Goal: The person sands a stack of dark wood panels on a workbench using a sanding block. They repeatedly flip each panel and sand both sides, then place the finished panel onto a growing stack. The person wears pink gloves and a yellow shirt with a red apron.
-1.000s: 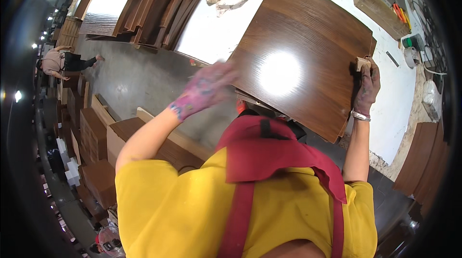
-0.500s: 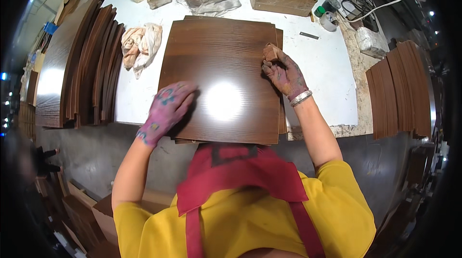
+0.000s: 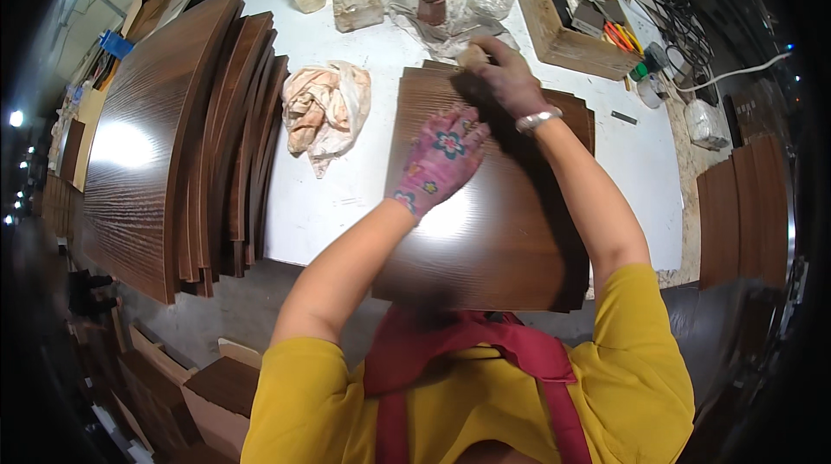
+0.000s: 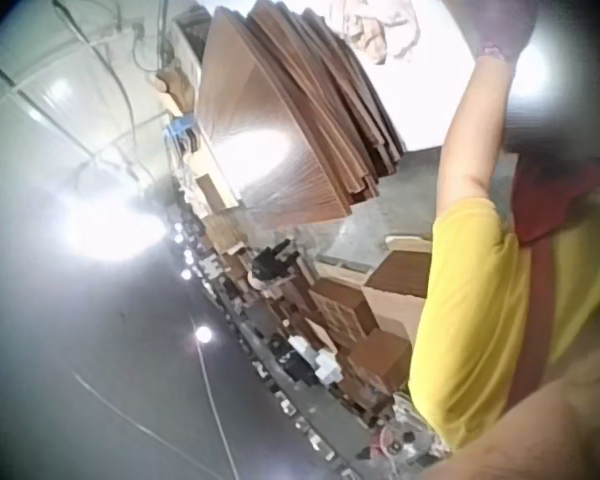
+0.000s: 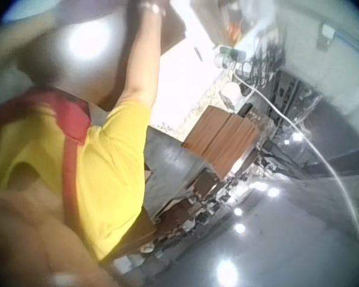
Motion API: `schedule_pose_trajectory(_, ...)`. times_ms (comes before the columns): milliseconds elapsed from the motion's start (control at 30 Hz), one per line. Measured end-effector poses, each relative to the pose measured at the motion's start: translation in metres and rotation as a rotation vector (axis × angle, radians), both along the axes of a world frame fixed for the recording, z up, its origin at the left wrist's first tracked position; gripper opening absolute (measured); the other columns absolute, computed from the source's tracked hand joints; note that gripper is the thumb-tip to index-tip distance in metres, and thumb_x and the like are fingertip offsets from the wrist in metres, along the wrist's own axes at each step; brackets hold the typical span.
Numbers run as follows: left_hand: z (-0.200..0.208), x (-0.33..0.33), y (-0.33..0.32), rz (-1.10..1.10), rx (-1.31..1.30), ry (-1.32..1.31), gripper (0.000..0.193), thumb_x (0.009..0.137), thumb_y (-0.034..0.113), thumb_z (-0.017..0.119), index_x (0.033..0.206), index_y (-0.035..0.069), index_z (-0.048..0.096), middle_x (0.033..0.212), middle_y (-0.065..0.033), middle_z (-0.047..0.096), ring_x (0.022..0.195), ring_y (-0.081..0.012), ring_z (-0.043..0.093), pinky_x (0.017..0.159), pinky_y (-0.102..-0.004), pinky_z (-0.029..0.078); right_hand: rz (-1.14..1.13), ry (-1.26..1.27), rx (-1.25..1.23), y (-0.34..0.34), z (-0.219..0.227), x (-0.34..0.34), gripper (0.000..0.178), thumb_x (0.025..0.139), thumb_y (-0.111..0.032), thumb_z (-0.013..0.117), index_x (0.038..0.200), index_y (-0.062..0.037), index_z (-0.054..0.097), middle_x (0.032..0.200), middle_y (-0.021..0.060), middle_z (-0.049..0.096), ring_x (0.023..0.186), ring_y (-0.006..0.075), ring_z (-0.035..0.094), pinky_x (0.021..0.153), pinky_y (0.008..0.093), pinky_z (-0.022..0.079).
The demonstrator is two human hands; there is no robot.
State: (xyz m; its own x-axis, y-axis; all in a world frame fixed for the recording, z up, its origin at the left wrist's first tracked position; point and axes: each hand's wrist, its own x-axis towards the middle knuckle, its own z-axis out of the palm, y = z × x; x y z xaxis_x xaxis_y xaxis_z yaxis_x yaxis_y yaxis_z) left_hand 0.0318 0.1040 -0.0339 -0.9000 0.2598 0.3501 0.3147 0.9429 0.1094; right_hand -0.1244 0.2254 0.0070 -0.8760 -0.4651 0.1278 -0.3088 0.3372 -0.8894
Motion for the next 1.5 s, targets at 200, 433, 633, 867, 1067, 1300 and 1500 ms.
schedule_pose_trajectory(200,-0.005,-0.006,-0.004,-0.019,0.123,0.113,0.024,0.089,0.028,0.058,0.097,0.008,0.069,0.101,-0.0086,0.064,0.112,-0.0272,0.057,0.104,-0.0457,0.039,0.128,0.216,0.275,-0.101,-0.007,-0.016,0.025,0.085,-0.025,0.065,0.104,-0.0090,0.068,0.104,0.0193,0.067,0.100,0.0350,0.064,0.088,0.0415,0.049)
schedule_pose_trajectory(433,-0.018,-0.010,-0.003,0.009,0.131,0.180,0.027,0.091,0.030,0.056,0.101,0.010,0.070,0.116,-0.0116,0.065,0.123,-0.0302,0.054,0.109,-0.0452,0.036,0.182,0.067,0.566,-0.095,-0.007,-0.043,0.023,0.083,-0.026,0.068,0.095,-0.0065,0.067,0.093,0.0167,0.070,0.090,0.0324,0.068,0.083,0.0423,0.051)
schedule_pose_trajectory(633,0.006,-0.007,-0.003,0.029,-0.004,-0.220,0.034,0.096,0.031,0.051,0.118,0.010,0.066,0.132,-0.0139,0.059,0.133,-0.0314,0.047,0.114,-0.0459,0.031,0.110,0.047,0.475,-0.113,-0.001,-0.017,0.025,0.083,-0.030,0.069,0.093,-0.0067,0.069,0.095,0.0192,0.069,0.093,0.0368,0.066,0.084,0.0448,0.050)
schedule_pose_trajectory(867,-0.001,-0.005,-0.003,0.032,0.124,-0.067,0.040,0.095,0.030,0.055,0.132,0.015,0.060,0.140,-0.0094,0.053,0.138,-0.0289,0.042,0.114,-0.0469,0.030,0.059,0.110,0.653,-0.065,0.010,-0.033,0.027,0.081,-0.027,0.066,0.100,-0.0078,0.070,0.103,0.0197,0.069,0.102,0.0381,0.065,0.088,0.0448,0.050)
schedule_pose_trajectory(1067,-0.001,-0.007,-0.001,0.053,0.148,-0.090,0.042,0.094,0.029,0.058,0.134,0.019,0.059,0.142,-0.0061,0.052,0.138,-0.0282,0.042,0.115,-0.0473,0.029,0.025,0.069,0.702,-0.011,0.007,-0.051,0.024,0.081,-0.027,0.066,0.097,-0.0100,0.070,0.098,0.0180,0.070,0.097,0.0354,0.067,0.085,0.0437,0.051)
schedule_pose_trajectory(1300,0.004,-0.007,0.002,0.054,0.114,-0.044,0.041,0.091,0.027,0.062,0.130,0.016,0.061,0.140,-0.0096,0.054,0.134,-0.0321,0.046,0.113,-0.0479,0.032,-0.084,0.027,0.647,0.079,0.003,-0.057,0.018,0.082,-0.025,0.067,0.083,-0.0079,0.064,0.085,0.0162,0.068,0.083,0.0352,0.065,0.075,0.0450,0.050)
schedule_pose_trajectory(1500,0.011,-0.005,0.005,0.092,0.042,-0.186,0.050,0.095,0.030,0.058,0.143,0.016,0.051,0.149,-0.0103,0.045,0.142,-0.0328,0.035,0.118,-0.0475,0.024,-0.227,0.010,0.655,0.163,0.007,-0.058,0.018,0.081,-0.025,0.068,0.080,-0.0079,0.063,0.082,0.0161,0.067,0.082,0.0339,0.065,0.073,0.0441,0.049)
